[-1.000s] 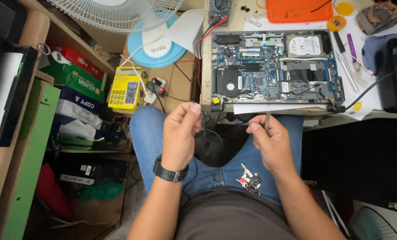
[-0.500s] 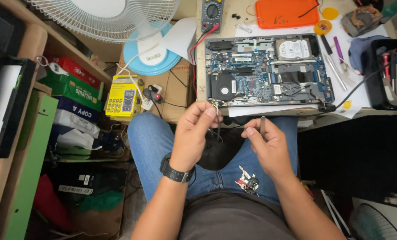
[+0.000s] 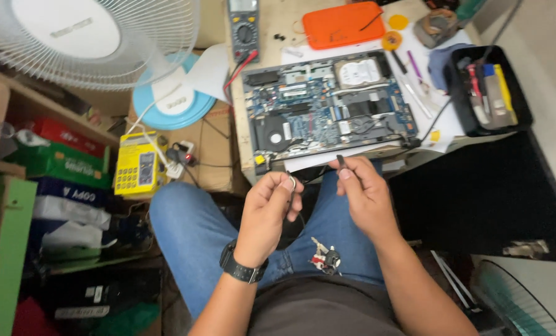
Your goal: Preparing a thin wire for connection during an electronics repair, using a small tool to strip or adjust the wire end.
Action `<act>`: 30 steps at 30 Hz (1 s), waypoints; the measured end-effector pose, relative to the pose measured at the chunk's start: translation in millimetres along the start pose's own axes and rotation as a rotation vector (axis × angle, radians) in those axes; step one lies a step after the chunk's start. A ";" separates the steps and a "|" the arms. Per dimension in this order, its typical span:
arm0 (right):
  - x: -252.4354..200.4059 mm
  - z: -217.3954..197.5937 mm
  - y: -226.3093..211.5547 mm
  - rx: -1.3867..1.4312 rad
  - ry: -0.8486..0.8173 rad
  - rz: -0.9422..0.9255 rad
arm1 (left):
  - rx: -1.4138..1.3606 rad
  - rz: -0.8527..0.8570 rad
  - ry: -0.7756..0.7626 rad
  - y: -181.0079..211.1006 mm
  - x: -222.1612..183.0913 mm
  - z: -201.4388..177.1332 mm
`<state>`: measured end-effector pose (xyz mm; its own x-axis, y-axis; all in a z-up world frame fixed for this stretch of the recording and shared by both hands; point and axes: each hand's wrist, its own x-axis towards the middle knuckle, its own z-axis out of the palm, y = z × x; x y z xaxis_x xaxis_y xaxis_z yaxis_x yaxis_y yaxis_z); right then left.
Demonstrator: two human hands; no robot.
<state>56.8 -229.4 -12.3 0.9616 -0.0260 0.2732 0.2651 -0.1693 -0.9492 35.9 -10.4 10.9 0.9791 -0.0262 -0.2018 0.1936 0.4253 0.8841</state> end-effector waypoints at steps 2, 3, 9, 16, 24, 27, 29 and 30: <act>4.5 -7.4 -17.5 -0.073 0.053 -0.028 | -0.004 0.031 -0.016 -2.8 -0.4 3.2; 5.7 -12.9 -15.5 -0.079 0.064 -0.030 | -0.004 0.030 -0.029 -7.1 0.2 1.8; 12.3 -52.1 7.8 -0.128 0.272 -0.055 | 0.126 0.038 -0.066 -2.8 -1.0 -0.3; 31.9 -139.3 50.8 -0.307 0.698 -0.005 | 0.215 0.027 -0.171 -7.8 -1.1 -3.5; 67.7 -177.0 97.9 -0.661 0.455 0.030 | 0.237 0.086 -0.153 0.4 -2.7 10.8; 82.7 -173.3 105.0 -0.843 0.397 -0.105 | 0.192 0.048 -0.075 2.4 -3.4 14.0; 88.5 -161.1 91.3 -0.716 0.348 -0.154 | 0.211 -0.012 -0.017 3.8 -4.8 14.9; 89.4 -159.5 91.6 -0.716 0.348 -0.156 | 0.211 -0.010 -0.017 5.0 -5.1 15.9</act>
<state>155.7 -404.3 -50.0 0.8088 -0.2356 0.5388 0.1706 -0.7828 -0.5984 32.8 -22.5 23.0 0.9776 -0.0455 -0.2053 0.2102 0.2260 0.9512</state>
